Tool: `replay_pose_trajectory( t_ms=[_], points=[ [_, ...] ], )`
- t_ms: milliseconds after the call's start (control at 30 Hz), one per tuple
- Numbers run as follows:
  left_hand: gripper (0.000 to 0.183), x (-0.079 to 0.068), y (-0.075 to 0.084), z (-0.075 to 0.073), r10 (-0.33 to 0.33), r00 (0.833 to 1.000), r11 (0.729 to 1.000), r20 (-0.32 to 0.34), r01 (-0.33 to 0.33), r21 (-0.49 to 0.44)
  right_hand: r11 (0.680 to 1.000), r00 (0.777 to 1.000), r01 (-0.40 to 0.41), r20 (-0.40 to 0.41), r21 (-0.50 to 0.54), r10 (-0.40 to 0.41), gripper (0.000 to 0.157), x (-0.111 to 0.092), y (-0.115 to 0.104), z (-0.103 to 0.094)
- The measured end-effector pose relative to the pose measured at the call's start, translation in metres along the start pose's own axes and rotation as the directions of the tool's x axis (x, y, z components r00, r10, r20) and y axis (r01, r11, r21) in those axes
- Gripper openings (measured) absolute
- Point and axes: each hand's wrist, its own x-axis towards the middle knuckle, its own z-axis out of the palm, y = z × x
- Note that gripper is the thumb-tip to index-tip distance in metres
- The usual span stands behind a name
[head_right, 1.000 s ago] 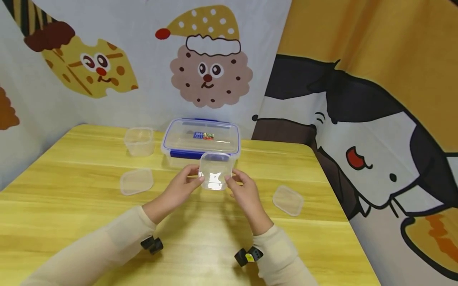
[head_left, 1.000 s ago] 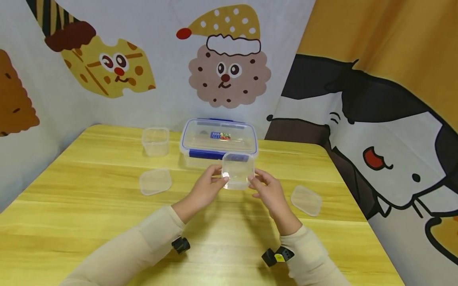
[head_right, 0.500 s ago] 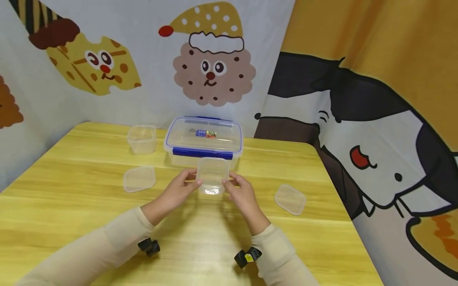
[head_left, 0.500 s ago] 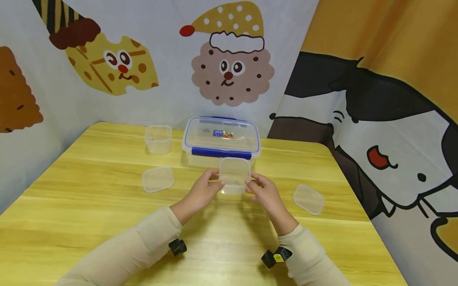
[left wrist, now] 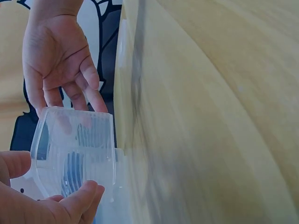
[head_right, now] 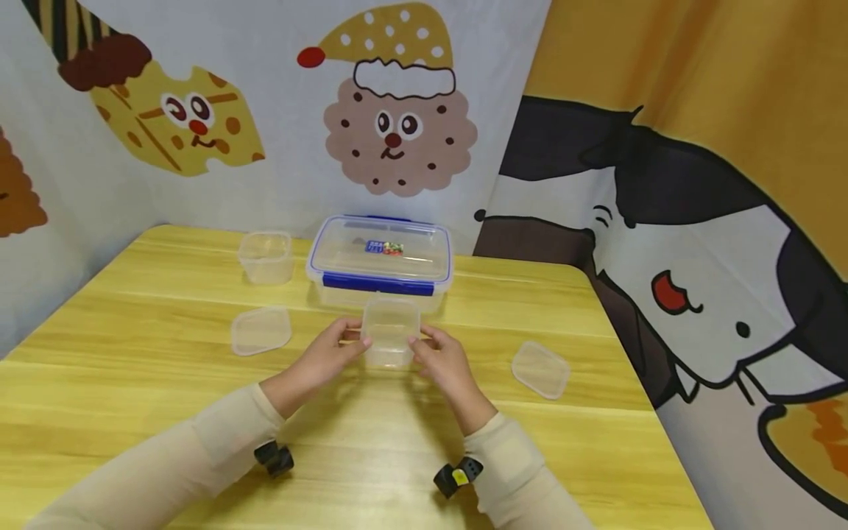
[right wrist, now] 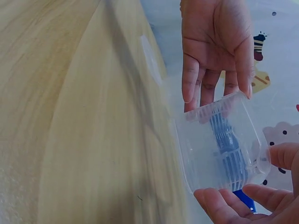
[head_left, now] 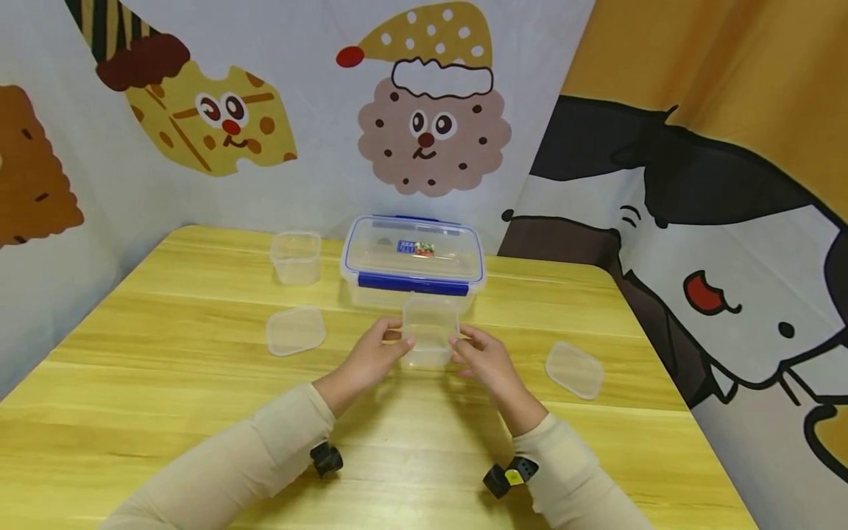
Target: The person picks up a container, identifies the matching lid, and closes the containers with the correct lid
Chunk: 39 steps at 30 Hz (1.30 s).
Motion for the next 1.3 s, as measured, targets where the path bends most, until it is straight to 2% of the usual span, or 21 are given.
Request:
replay_pose_trajectory(
  t_ms=[800,1300],
  points=[
    [0.043,0.007,-0.006,0.003,-0.041,0.999,0.999,0.014,0.041,-0.028,0.999,0.999,-0.032,0.016,-0.005,0.032,0.045,0.003,0.006,0.002],
    [0.041,0.012,-0.013,0.005,-0.043,0.999,0.996,0.018,0.044,-0.076,0.998,0.998,-0.056,0.02,-0.006,0.056,0.047,0.007,0.01,0.003]
  ],
)
